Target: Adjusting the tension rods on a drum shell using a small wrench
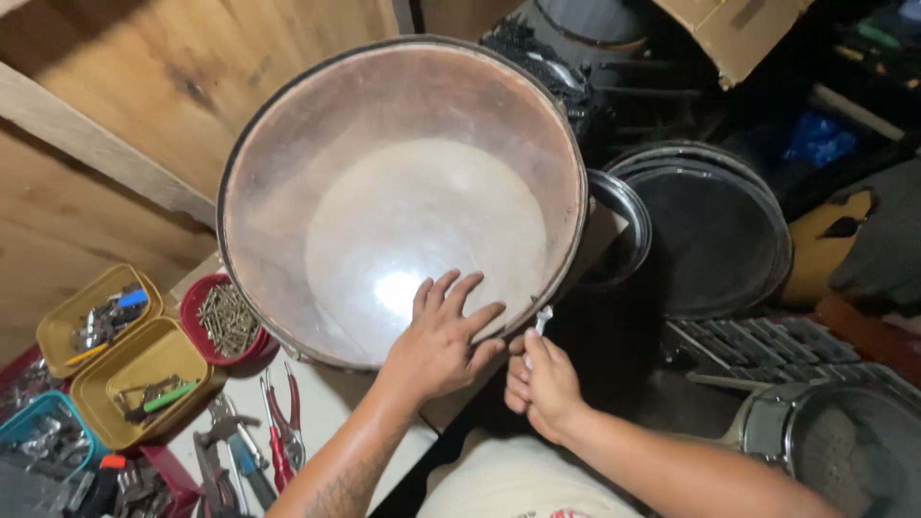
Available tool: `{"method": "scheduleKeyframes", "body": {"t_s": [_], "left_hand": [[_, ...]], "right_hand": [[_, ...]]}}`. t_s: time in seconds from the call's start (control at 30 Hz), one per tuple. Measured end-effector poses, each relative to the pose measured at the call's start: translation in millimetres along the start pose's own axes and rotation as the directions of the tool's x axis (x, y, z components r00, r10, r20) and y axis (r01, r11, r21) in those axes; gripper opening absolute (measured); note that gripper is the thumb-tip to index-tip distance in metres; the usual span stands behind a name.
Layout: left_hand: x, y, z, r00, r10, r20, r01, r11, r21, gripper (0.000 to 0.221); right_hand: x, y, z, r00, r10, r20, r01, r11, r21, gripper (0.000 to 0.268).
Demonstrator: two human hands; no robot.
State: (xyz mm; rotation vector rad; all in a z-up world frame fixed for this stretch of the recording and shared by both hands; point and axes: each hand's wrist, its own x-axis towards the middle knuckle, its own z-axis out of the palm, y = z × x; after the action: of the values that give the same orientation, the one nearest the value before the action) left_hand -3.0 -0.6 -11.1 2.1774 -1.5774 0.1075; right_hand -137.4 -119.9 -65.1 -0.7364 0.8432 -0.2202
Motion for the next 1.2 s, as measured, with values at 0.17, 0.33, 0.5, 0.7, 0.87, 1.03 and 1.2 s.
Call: {"method": "scheduleKeyframes", "body": {"t_s": [0.17, 0.33, 0.5, 0.7, 0.87, 1.03, 1.2], "left_hand": [[-2.7, 5.5, -6.5, 1.0, -0.022, 0.017, 0.022, 0.999, -0.024, 0.043], [0.1, 2.2, -4.6, 1.0, -0.004, -0.012, 0.003, 1.0, -0.02, 0.042], [0.9, 2.1, -5.3, 1.0, -0.007, -0.012, 0.007, 1.0, -0.021, 0.042], [7.3, 7.5, -16.8, 0.948, -0.175, 0.264, 0.179, 0.984, 0.011, 0.049], [8.0, 8.4, -17.2, 0.945, -0.185, 0.268, 0.192, 0.981, 0.002, 0.048], [7.7, 7.6, -16.0, 0.946, -0.188, 0.264, 0.193, 0.981, 0.007, 0.047], [7.7, 7.9, -16.5, 0.942, -0.193, 0.274, 0.198, 0.98, 0.008, 0.048]], "right_hand": [[-1.7, -14.4, -22.2, 0.989, 0.144, 0.031, -0.145, 0.989, 0.008, 0.036], [13.4, -21.9, -53.0, 0.999, 0.049, -0.014, -0.05, 0.99, -0.135, 0.019], [22.2, -36.1, -77.3, 0.978, 0.065, 0.196, -0.005, 0.955, -0.295, 0.032], [28.2, -61.5, -80.7, 0.956, 0.153, 0.25, -0.015, 0.878, -0.478, 0.036], [39.5, -92.0, -82.3, 0.922, 0.274, 0.273, -0.067, 0.808, -0.585, 0.038], [44.1, -121.3, -75.6, 0.897, 0.347, 0.275, -0.06, 0.712, -0.7, 0.039], [54.9, -130.5, -75.8, 0.857, 0.443, 0.263, -0.083, 0.623, -0.778, 0.043]]}}
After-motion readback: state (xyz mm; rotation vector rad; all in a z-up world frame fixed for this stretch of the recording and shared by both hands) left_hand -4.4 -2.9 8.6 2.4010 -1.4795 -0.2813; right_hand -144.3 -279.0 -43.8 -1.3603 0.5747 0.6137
